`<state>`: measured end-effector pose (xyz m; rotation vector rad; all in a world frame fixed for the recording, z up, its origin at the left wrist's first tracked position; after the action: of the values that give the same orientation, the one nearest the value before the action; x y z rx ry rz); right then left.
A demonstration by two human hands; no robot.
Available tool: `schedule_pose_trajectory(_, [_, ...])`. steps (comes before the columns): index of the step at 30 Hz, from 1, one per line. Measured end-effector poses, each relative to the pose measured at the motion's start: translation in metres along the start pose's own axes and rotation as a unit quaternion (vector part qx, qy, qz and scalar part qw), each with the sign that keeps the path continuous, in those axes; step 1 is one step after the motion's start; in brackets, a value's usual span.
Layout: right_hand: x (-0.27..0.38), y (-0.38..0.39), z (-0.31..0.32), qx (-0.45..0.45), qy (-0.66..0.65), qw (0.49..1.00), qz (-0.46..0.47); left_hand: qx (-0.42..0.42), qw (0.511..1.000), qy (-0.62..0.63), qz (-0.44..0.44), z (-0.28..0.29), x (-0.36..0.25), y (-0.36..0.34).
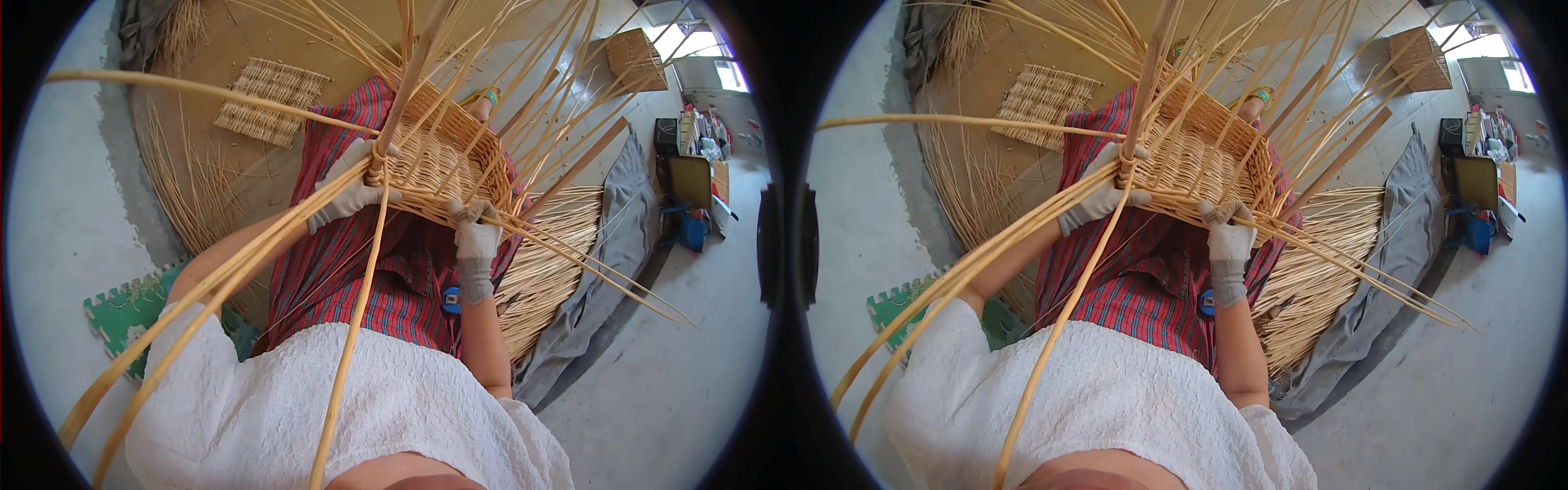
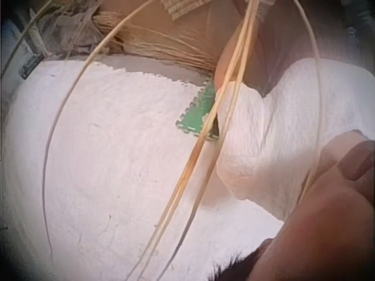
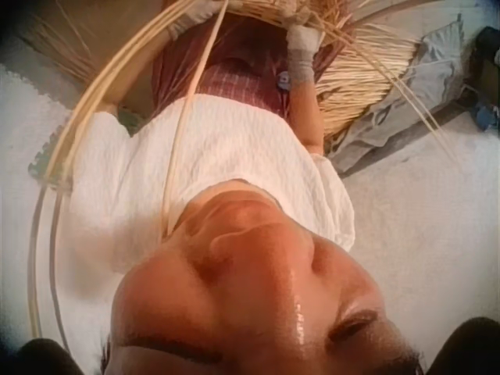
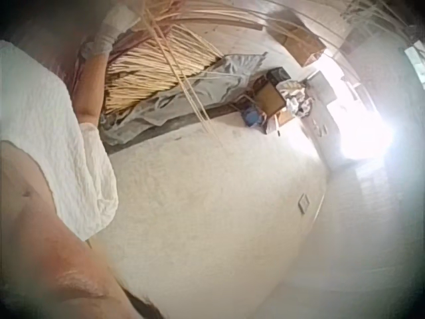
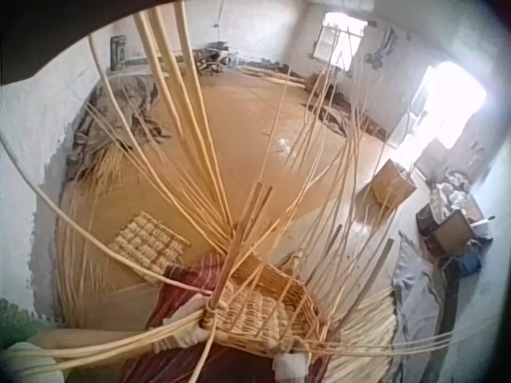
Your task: The person sits on the floor and weaves a basket using thin wooden strips. They interlace the strips by hand, occasionally using a hammer to secure the structure. The basket gradually takes shape as the person continues to weave.
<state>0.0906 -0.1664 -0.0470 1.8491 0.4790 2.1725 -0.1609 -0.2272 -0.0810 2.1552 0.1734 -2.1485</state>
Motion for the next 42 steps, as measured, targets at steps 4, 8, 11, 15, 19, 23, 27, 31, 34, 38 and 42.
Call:
schedule_pose_trajectory(4, [-0.003, 0.002, -0.001, -0.011, 0.026, 0.999, 0.032, -0.031, 0.998, -0.050, 0.005, -0.002, -0.007, 0.005])
schedule_pose_trajectory(8, [0.021, 0.030, -0.005, -0.056, 0.151, 0.939, 0.303, -0.048, 0.997, -0.058, -0.010, -0.003, -0.008, 0.007])
schedule_pose_trajectory(11, [0.042, 0.087, -0.030, 0.004, 0.210, 0.904, 0.373, -0.042, 0.999, 0.010, 0.031, -0.002, 0.001, 0.008])
schedule_pose_trajectory(15, [0.042, 0.124, -0.035, 0.130, 0.257, 0.872, 0.396, -0.035, 0.999, -0.013, 0.019, -0.004, -0.005, 0.007])
schedule_pose_trajectory(19, [0.069, 0.074, -0.041, 0.202, 0.268, 0.844, 0.418, -0.064, 0.997, -0.038, 0.018, -0.002, -0.003, 0.006])
schedule_pose_trajectory(23, [0.131, -0.008, -0.100, 0.078, 0.389, 0.805, 0.442, -0.186, 0.980, -0.057, -0.049, -0.007, -0.010, 0.006])
schedule_pose_trajectory(27, [0.144, -0.060, -0.155, 0.067, 0.423, 0.823, 0.373, -0.231, 0.970, -0.065, -0.038, -0.005, -0.005, 0.008])
schedule_pose_trajectory(31, [0.153, -0.090, -0.158, 0.021, 0.048, 0.871, 0.488, -0.194, 0.969, -0.127, -0.090, -0.009, -0.018, 0.007])
schedule_pose_trajectory(34, [0.140, -0.119, -0.159, 0.047, -0.157, 0.966, 0.201, -0.216, 0.974, 0.022, -0.071, -0.012, 0.000, 0.004])
schedule_pose_trajectory(38, [0.144, -0.057, -0.144, -0.038, -0.053, 0.912, 0.405, -0.211, 0.964, 0.160, -0.010, -0.012, 0.021, -0.006])
schedule_pose_trajectory(42, [0.108, -0.005, -0.086, -0.066, 0.026, 0.871, 0.485, -0.257, 0.964, -0.006, -0.069, -0.013, -0.004, 0.000])
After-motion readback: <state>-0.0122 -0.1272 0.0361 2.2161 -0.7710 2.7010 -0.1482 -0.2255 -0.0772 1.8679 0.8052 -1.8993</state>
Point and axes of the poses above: each hand's wrist, its own y-axis away from the middle knuckle, its own z-axis out of the back of the hand, x = y × z, the point moved 6 cm from there along -y, towards the middle knuckle, and after that the axes turned 4 degrees about y, right-handed, at the moved point
